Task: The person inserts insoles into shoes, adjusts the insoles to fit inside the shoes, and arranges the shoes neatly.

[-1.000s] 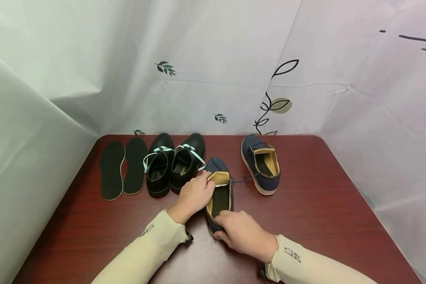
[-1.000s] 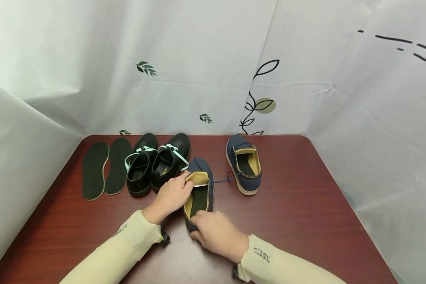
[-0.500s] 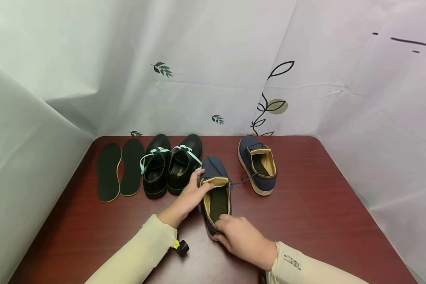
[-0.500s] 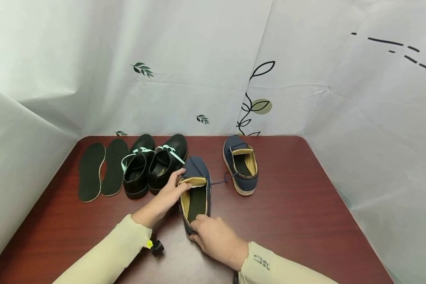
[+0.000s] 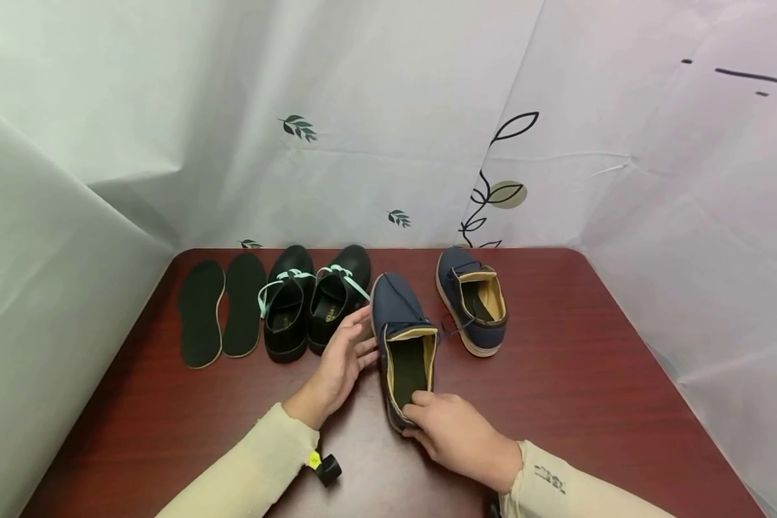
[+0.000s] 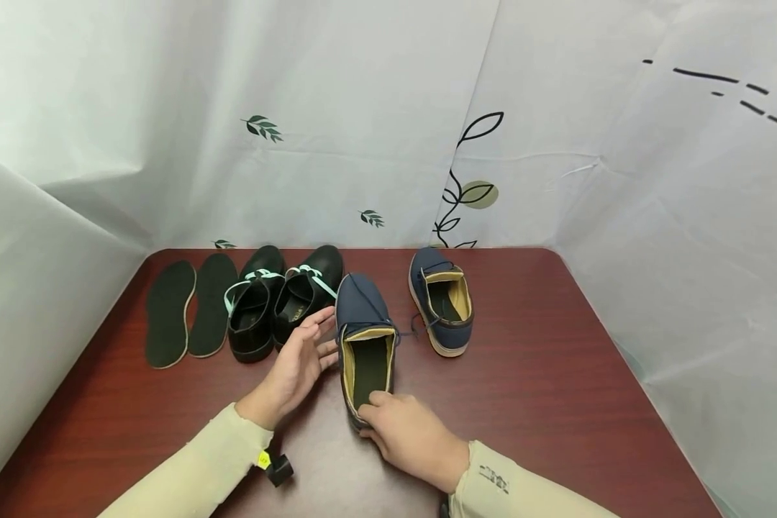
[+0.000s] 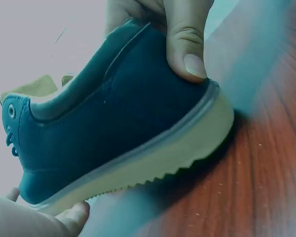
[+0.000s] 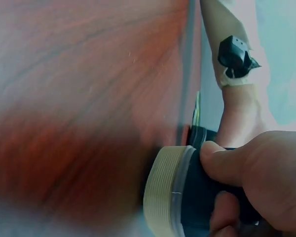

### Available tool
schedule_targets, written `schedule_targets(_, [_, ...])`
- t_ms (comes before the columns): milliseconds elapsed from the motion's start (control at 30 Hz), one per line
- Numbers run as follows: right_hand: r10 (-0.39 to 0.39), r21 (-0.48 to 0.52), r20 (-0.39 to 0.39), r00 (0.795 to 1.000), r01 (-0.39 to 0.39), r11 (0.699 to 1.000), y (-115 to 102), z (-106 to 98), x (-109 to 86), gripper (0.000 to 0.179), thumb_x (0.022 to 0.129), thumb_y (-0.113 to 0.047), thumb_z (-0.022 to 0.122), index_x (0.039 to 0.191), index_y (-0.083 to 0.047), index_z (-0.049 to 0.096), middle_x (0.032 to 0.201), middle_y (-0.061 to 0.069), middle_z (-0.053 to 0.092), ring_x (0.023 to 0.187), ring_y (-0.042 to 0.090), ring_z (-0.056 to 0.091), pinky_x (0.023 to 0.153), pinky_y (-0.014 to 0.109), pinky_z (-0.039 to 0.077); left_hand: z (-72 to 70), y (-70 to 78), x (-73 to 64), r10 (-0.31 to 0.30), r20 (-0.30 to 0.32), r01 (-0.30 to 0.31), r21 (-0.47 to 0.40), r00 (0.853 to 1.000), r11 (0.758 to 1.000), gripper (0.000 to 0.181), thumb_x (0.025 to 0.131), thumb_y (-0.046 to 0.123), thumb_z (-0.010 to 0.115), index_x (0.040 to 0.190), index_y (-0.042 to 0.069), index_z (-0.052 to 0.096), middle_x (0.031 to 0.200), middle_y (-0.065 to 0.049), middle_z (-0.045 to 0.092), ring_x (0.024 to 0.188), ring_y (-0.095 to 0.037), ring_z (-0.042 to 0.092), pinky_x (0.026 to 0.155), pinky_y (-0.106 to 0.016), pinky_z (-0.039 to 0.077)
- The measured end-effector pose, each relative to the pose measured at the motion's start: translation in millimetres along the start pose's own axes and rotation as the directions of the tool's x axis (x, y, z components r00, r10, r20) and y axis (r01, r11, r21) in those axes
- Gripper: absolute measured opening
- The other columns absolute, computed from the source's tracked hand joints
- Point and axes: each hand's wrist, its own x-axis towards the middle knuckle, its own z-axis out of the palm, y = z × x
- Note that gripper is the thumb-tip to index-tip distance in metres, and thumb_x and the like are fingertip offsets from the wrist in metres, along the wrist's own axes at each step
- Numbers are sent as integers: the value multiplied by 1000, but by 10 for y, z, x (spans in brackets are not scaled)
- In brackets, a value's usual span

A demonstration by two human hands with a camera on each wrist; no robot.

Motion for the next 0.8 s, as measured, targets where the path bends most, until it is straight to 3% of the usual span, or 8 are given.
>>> schedule_targets(133, [-6,-3,-93,996,6,1000,69,-69,-31,20,86,-24,79,82,-22,60,76,-10,42,63,6,49,61,23,47,32,56,8,62,-3,-62,-46,998,997,58,100,22,33,154,2,29,160,-13,25,133,-38,45,111,-47,33])
schedule_targets(300, [-39,-17,-231,972,36,999,195,-190,-63,23,79,-16,81,82,-19,58,78,-8,41,67,10,45,65,26,46,77,150,58,148,27,-145,-86,989,986,54,99,17,35,149,-4,34,157,-12,29,128,-31,48,112,-47,33])
schedule_targets(500, [-46,-51,-284,958,33,998,262,-383,-139,23,74,-8,79,84,-17,61,79,-8,42,68,11,45,64,27,44,171,260,47,206,85,-199,-88,975,976,49,100,18,37,143,-2,42,161,-9,26,134,-34,45,117,-51,27])
schedule_targets(667, [-51,-111,-291,955,19,994,280,-531,-223,24,67,0,68,83,-16,59,78,-6,40,68,13,41,65,29,42,298,358,15,273,148,-264,-78,950,961,45,98,15,38,139,-2,46,164,-10,19,133,-32,47,117,-48,29])
schedule_targets(800, [-66,-133,-323,944,24,991,277,-621,-291,22,67,1,63,82,-15,58,77,-5,39,66,15,38,62,30,39,406,413,15,326,198,-319,-67,925,946,39,97,10,43,134,5,52,164,-14,18,130,-23,52,114,-39,36])
